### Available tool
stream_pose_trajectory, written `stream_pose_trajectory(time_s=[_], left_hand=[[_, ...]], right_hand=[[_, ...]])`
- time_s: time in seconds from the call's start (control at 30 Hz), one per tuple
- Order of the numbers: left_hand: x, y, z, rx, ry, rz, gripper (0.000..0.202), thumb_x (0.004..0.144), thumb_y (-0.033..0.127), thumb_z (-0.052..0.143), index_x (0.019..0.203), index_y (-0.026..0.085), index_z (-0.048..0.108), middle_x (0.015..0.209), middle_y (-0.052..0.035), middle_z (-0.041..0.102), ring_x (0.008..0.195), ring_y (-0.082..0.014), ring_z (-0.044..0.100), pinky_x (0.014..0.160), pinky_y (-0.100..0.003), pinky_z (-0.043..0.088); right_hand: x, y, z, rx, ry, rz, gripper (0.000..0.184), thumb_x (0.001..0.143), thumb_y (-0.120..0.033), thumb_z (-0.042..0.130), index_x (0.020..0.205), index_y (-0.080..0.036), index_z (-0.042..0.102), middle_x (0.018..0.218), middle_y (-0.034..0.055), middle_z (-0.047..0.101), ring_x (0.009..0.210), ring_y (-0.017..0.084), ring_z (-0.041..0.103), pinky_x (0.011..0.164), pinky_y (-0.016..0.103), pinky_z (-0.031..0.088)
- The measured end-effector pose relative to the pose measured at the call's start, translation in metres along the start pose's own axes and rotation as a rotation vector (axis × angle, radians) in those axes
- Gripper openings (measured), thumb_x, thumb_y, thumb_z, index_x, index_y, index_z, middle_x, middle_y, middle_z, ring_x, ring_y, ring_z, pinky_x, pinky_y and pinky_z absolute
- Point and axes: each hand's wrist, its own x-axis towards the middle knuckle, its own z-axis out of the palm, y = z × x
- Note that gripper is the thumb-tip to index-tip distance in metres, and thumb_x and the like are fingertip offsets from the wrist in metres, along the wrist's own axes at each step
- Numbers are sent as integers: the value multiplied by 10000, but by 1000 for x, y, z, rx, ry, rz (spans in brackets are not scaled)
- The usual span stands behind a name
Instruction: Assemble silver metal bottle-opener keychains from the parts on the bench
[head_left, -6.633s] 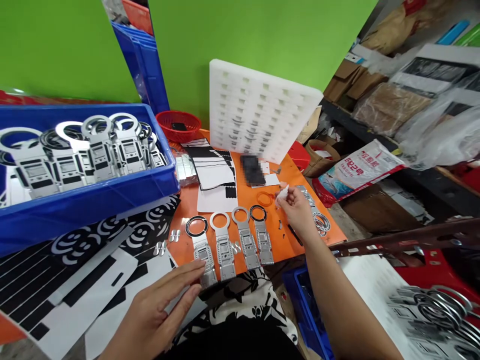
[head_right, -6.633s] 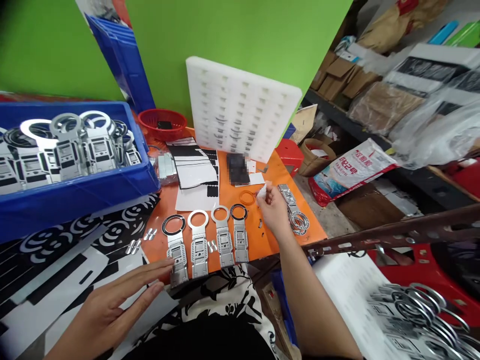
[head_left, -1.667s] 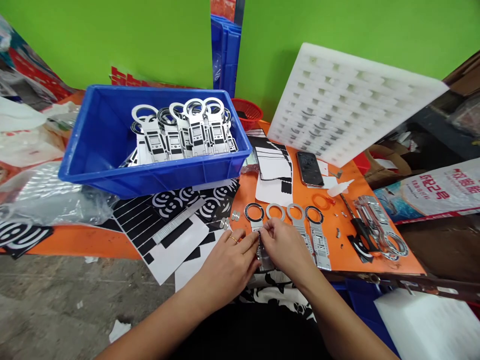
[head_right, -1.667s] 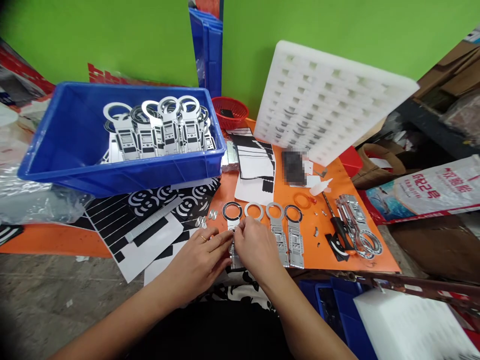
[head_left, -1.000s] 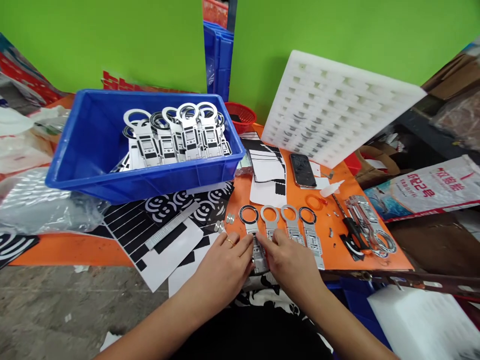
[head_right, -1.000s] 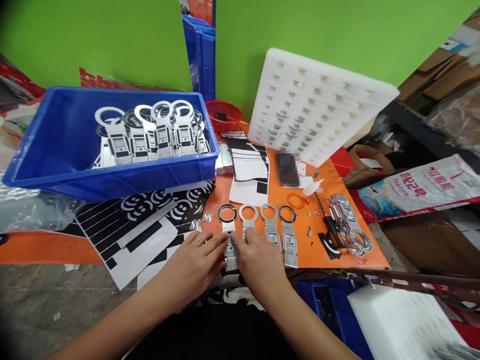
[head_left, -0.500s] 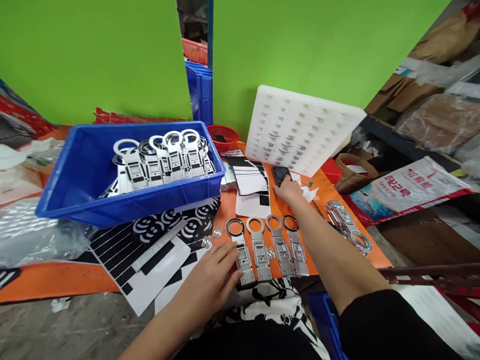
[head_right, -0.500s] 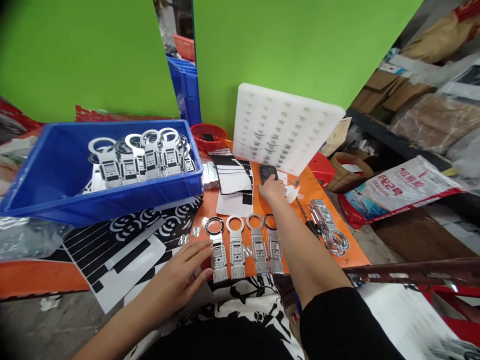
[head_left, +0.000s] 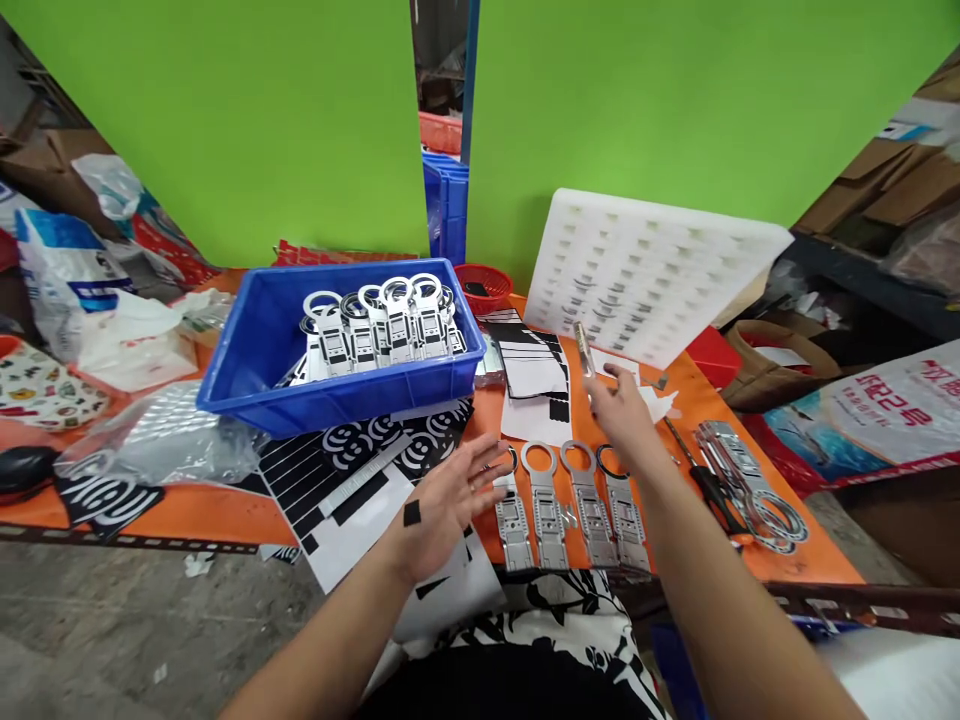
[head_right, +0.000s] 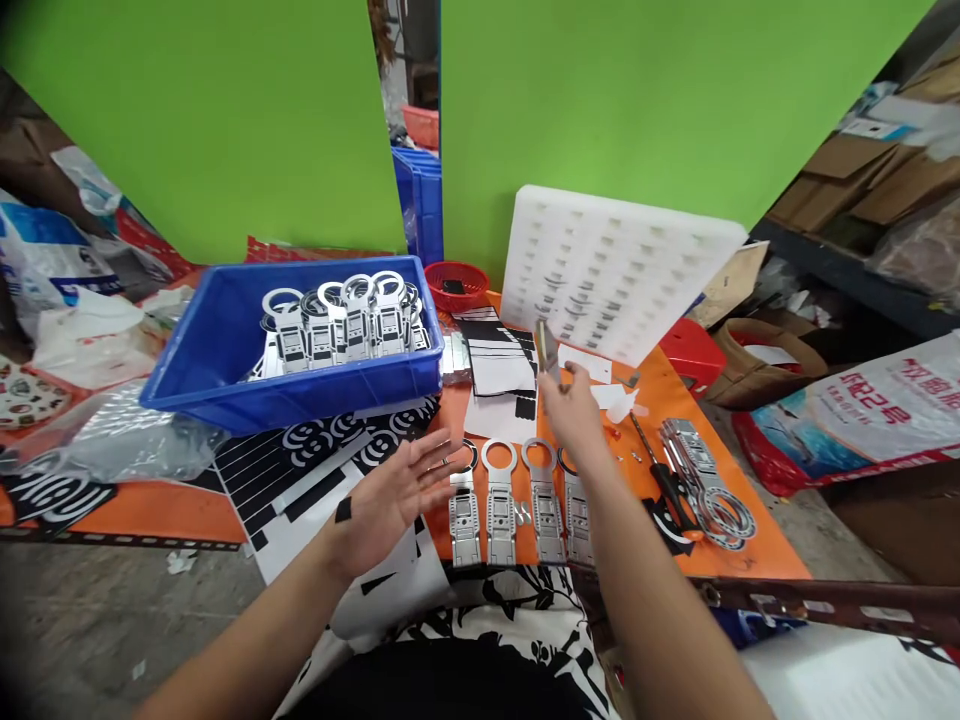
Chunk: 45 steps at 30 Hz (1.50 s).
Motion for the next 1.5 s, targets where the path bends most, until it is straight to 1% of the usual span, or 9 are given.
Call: stream_pose_trajectory(time_s=[0.13,0.23,0.3,0.4,0.53,0.77,0.97,1.33,1.5], left_hand=[[7,-13,22,-345,-79,-62,560,948,626,323,1403,340,480,1446,-47,517,1232,-283,551,956,-436,469],[-1,-20,24,-489,-65,-48,627,955,620,299,1394,226,514,1319,-101,624,1170,-300,600,1008,-440,435],[-11,-21,16,-538,-67,-72,698,946,639,291,1366,142,542,1269,-149,651,1171,-331,600,1040,-469,403],[-25,-16,0,-556,-110,-84,780,935,667,269,1346,65,547,1282,-208,632,1208,-370,571,1068,-522,354],[-36,-7,-9,-534,-152,-52,821,929,681,261,1341,26,538,1332,-244,585,1240,-375,548,1080,-548,331],[-43,-7,-3,-423,-219,-29,812,924,696,213,1259,82,625,1172,-209,691,1035,-378,670,943,-541,460],[-43,-11,-4,-291,-166,20,799,906,713,261,1269,96,616,1165,-200,695,1029,-358,679,942,-506,480],[-42,-10,10,-392,-12,-31,764,938,667,248,1296,85,590,1148,-194,703,1094,-343,651,998,-496,445],[-44,-12,13,-434,-53,-65,744,935,664,271,1329,104,559,1179,-195,688,1079,-359,656,977,-516,448]], right_hand=[[-100,1,25,-5,-120,-373,616,871,-463,541,1400,-181,396,1229,163,609,1102,300,591,919,487,495],[-148,8,29,-173,-228,-602,695,892,-495,541,1476,-186,324,1423,207,455,1310,357,443,1009,570,433],[-160,13,18,-241,-281,-719,700,904,-500,543,1497,-215,305,1524,207,314,1390,368,349,1007,562,446],[-162,18,-5,-241,-369,-994,537,907,-491,565,1398,-300,466,1602,131,154,1433,351,275,1042,542,416],[-161,19,-18,-225,-394,-1234,434,867,-560,590,1228,-321,618,1603,66,186,1426,330,272,1084,539,358],[-154,17,-6,-367,-161,-1034,589,949,-519,455,1471,-256,394,1605,133,171,1440,364,232,1093,605,296],[-158,14,-6,-307,-165,-1026,712,935,-561,442,1542,-257,223,1610,138,153,1441,379,238,1098,624,290],[-165,13,-2,-281,-179,-1020,630,937,-468,500,1505,-265,316,1601,133,176,1453,376,208,1095,627,292],[-164,13,-3,-268,-153,-1017,593,945,-460,488,1480,-233,372,1597,146,185,1444,375,232,1101,624,287]])
